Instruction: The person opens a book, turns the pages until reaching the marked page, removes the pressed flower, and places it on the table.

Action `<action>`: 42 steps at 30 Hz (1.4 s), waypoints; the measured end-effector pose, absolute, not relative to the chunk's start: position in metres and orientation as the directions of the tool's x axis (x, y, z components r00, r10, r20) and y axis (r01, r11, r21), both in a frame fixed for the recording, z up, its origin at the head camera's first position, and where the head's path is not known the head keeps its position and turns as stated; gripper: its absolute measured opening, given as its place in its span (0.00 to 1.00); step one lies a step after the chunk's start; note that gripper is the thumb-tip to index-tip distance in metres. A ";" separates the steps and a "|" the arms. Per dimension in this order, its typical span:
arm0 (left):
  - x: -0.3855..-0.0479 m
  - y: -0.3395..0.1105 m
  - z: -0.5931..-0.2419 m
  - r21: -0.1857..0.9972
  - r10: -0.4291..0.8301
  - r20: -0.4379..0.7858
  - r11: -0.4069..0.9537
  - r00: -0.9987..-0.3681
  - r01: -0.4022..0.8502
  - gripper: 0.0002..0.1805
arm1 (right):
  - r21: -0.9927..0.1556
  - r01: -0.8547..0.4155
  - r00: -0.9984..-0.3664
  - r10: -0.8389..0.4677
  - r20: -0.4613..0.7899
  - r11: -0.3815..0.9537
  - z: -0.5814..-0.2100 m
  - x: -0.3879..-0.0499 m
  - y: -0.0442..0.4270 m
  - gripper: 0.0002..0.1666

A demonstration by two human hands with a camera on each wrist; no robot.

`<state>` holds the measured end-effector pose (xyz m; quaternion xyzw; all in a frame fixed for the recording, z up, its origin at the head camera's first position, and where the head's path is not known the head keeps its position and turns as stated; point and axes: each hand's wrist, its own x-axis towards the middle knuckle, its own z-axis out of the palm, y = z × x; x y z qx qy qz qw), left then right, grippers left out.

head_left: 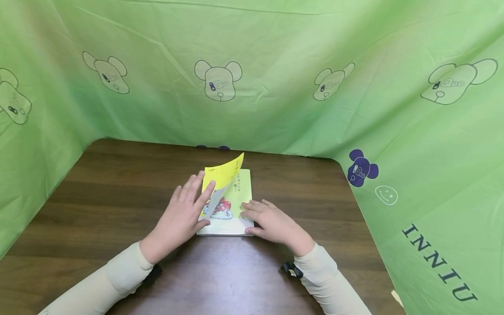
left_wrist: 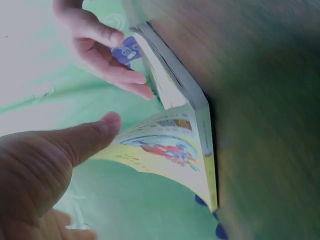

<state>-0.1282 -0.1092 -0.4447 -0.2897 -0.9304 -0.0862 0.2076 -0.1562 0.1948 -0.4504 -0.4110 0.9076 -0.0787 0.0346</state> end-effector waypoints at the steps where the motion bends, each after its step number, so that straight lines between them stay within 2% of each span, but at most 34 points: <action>1: -0.128 -0.111 -0.444 0.001 0.508 0.453 0.822 -0.733 0.569 0.70 | -0.175 -0.744 -0.653 -0.757 -0.013 0.645 -0.451 -0.156 0.194 0.30; 6: -0.124 -0.120 -0.441 -0.194 0.557 0.511 0.817 -0.655 0.544 0.69 | -0.179 -0.739 -0.651 -0.757 -0.058 0.649 -0.455 -0.154 0.191 0.37; 9: -0.120 -0.124 -0.440 -0.274 0.567 0.525 0.819 -0.635 0.504 0.66 | -0.161 -0.724 -0.670 -0.739 -0.072 0.671 -0.456 -0.154 0.189 0.39; 17: -0.116 -0.134 -0.447 -0.325 0.546 0.447 0.837 -0.708 0.440 0.54 | -0.148 -0.697 -0.696 -0.711 -0.095 0.702 -0.457 -0.152 0.189 0.40; 25: -0.119 -0.144 -0.454 -0.221 0.569 0.278 0.822 -0.774 0.525 0.47 | -0.156 -0.689 -0.702 -0.705 -0.098 0.708 -0.457 -0.152 0.189 0.39; 31: -0.122 -0.145 -0.462 -0.067 0.585 0.169 0.810 -0.793 0.583 0.36 | -0.169 -0.678 -0.710 -0.697 -0.100 0.715 -0.457 -0.151 0.188 0.39; 37: -0.127 -0.145 -0.463 0.120 0.556 0.019 0.824 -0.831 0.554 0.31 | -0.174 -0.667 -0.721 -0.686 -0.097 0.725 -0.458 -0.149 0.188 0.38; 42: -0.130 -0.144 -0.464 0.203 0.537 -0.028 0.829 -0.843 0.522 0.29 | -0.184 -0.669 -0.716 -0.691 -0.101 0.720 -0.456 -0.149 0.189 0.36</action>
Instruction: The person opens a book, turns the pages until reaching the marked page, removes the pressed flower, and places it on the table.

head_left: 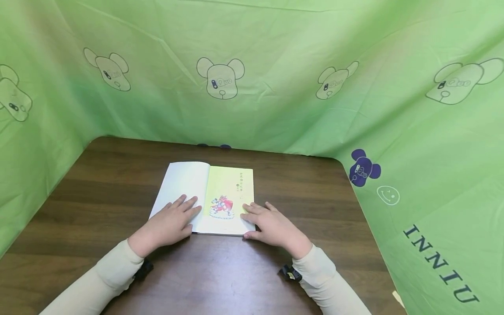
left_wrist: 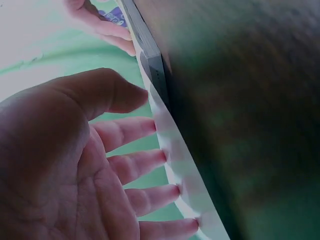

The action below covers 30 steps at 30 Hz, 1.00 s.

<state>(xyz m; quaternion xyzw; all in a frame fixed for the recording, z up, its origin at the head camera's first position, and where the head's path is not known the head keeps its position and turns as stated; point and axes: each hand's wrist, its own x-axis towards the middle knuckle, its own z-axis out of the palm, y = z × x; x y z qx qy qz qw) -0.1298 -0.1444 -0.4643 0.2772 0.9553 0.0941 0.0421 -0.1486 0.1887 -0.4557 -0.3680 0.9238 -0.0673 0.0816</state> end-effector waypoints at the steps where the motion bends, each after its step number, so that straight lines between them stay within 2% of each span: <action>1: -0.130 -0.143 -0.465 0.217 0.533 -0.033 0.830 -0.846 0.514 0.29 | -0.189 -0.673 -0.712 -0.695 -0.097 0.716 -0.455 -0.149 0.189 0.35; 3: -0.131 -0.141 -0.465 0.244 0.519 -0.038 0.834 -0.854 0.496 0.30 | -0.179 -0.693 -0.697 -0.713 -0.080 0.698 -0.453 -0.149 0.190 0.30; 8: -0.133 -0.131 -0.468 0.276 0.468 -0.032 0.853 -0.883 0.443 0.35 | -0.082 -0.780 -0.622 -0.783 -0.009 0.620 -0.452 -0.151 0.193 0.11; 11: -0.132 -0.125 -0.470 0.281 0.425 -0.030 0.872 -0.905 0.401 0.38 | -0.044 -0.811 -0.585 -0.810 0.041 0.583 -0.453 -0.153 0.192 0.05; 14: -0.129 -0.120 -0.470 0.278 0.391 -0.027 0.887 -0.920 0.369 0.42 | -0.043 -0.816 -0.577 -0.810 0.106 0.576 -0.455 -0.155 0.190 0.06; 17: -0.127 -0.115 -0.470 0.261 0.373 -0.018 0.897 -0.928 0.355 0.46 | -0.050 -0.798 -0.598 -0.779 0.189 0.600 -0.457 -0.156 0.187 0.07; 21: -0.125 -0.110 -0.470 0.238 0.352 0.001 0.909 -0.936 0.342 0.48 | -0.023 -0.776 -0.606 -0.736 0.301 0.630 -0.457 -0.157 0.186 0.04; 27: -0.123 -0.105 -0.470 0.238 0.312 0.034 0.920 -0.950 0.311 0.44 | 0.021 -0.778 -0.568 -0.718 0.402 0.627 -0.453 -0.156 0.185 0.03; 30: -0.122 -0.104 -0.471 0.252 0.293 0.057 0.921 -0.954 0.297 0.39 | 0.026 -0.784 -0.544 -0.706 0.454 0.620 -0.451 -0.155 0.185 0.06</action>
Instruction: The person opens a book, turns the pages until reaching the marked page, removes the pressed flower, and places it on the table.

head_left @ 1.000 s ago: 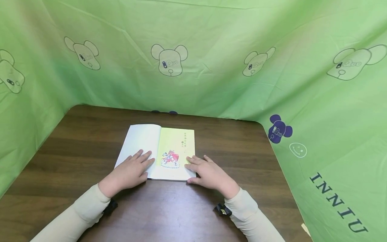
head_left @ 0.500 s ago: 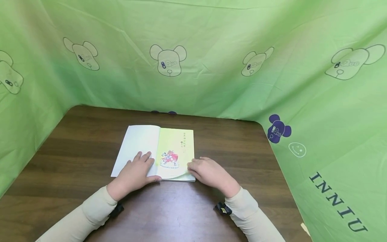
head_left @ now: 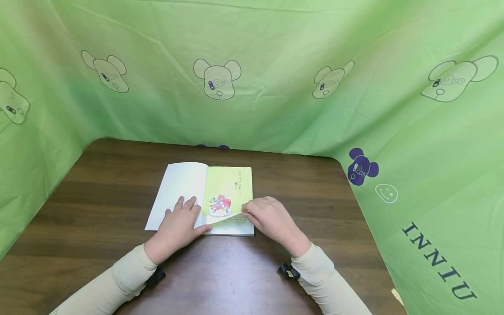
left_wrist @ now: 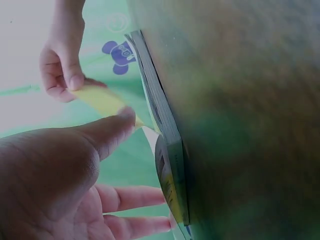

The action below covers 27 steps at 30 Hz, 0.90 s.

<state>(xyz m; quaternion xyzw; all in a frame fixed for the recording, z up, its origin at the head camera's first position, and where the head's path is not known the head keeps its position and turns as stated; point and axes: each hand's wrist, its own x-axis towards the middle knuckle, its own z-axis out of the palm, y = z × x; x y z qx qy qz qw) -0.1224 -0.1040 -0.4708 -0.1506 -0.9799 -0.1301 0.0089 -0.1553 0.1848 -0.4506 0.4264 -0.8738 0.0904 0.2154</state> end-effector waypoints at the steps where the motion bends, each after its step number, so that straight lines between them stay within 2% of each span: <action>1: -0.122 -0.104 -0.471 0.259 0.288 0.064 0.920 -0.955 0.295 0.38 | 0.024 -0.784 -0.537 -0.698 0.474 0.620 -0.449 -0.155 0.185 0.09; 5: -0.120 -0.102 -0.470 0.271 0.274 0.098 0.918 -0.957 0.290 0.37 | -0.025 -0.765 -0.553 -0.636 0.538 0.643 -0.446 -0.155 0.187 0.17; 10: -0.118 -0.100 -0.469 0.321 0.238 0.120 0.909 -0.964 0.265 0.48 | -0.081 -0.722 -0.615 -0.585 0.529 0.687 -0.446 -0.154 0.188 0.19; 15: -0.116 -0.098 -0.467 0.370 0.208 0.152 0.895 -0.966 0.250 0.57 | -0.094 -0.697 -0.677 -0.610 0.411 0.710 -0.449 -0.154 0.189 0.18; 18: -0.117 -0.099 -0.467 0.370 0.199 0.223 0.888 -0.954 0.272 0.62 | -0.090 -0.694 -0.697 -0.637 0.330 0.714 -0.451 -0.154 0.188 0.19; 23: -0.119 -0.101 -0.468 0.324 0.189 0.345 0.895 -0.919 0.306 0.65 | -0.094 -0.710 -0.701 -0.689 0.182 0.698 -0.454 -0.152 0.189 0.24; 27: -0.119 -0.102 -0.468 0.273 0.195 0.365 0.912 -0.910 0.305 0.65 | -0.113 -0.721 -0.692 -0.720 0.062 0.684 -0.456 -0.150 0.189 0.30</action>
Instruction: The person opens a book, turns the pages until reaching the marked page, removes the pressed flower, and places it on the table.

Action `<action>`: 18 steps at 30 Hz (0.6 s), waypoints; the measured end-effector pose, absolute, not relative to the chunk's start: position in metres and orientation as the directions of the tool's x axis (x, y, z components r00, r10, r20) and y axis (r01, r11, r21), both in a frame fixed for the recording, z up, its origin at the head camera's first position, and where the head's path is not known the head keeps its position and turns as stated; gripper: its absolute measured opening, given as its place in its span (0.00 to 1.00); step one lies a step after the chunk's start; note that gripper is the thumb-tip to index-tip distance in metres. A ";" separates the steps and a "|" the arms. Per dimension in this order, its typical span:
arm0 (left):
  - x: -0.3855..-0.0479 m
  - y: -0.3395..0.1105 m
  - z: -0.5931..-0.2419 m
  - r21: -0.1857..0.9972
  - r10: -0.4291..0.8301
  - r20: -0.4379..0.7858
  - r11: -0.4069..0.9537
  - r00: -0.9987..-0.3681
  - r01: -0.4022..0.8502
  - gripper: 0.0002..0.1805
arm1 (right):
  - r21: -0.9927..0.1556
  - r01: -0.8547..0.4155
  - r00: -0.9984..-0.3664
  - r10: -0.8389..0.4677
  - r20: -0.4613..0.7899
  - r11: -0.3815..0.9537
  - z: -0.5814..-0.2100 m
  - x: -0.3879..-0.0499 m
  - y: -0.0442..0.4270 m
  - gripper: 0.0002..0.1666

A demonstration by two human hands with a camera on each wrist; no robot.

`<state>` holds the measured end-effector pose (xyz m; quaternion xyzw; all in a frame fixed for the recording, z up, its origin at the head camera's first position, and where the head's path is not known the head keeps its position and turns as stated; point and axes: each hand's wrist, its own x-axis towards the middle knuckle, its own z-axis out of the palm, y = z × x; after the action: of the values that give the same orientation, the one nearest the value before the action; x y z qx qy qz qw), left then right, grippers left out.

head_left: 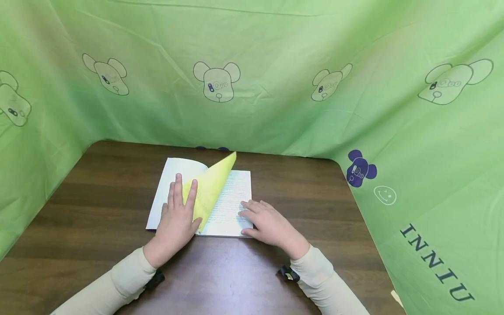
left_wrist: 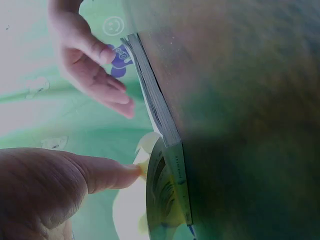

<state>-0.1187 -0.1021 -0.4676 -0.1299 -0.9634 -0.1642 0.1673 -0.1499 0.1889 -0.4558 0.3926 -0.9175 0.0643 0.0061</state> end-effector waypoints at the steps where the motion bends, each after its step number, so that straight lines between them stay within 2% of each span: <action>1: -0.118 -0.102 -0.467 0.259 0.201 0.360 0.917 -0.911 0.304 0.65 | -0.123 -0.722 -0.690 -0.723 0.038 0.681 -0.456 -0.149 0.189 0.31; 8: -0.120 -0.106 -0.464 0.224 0.274 0.315 0.909 -0.909 0.352 0.65 | -0.132 -0.716 -0.685 -0.726 -0.057 0.686 -0.457 -0.146 0.188 0.34; 18: -0.125 -0.111 -0.465 0.178 0.421 0.243 0.866 -0.874 0.467 0.57 | -0.129 -0.722 -0.680 -0.731 -0.046 0.680 -0.457 -0.145 0.187 0.34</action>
<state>-0.1248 -0.1113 -0.4647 -0.2312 -0.9609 -0.1162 0.0985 -0.1454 0.1869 -0.4567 0.3970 -0.9153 0.0501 -0.0467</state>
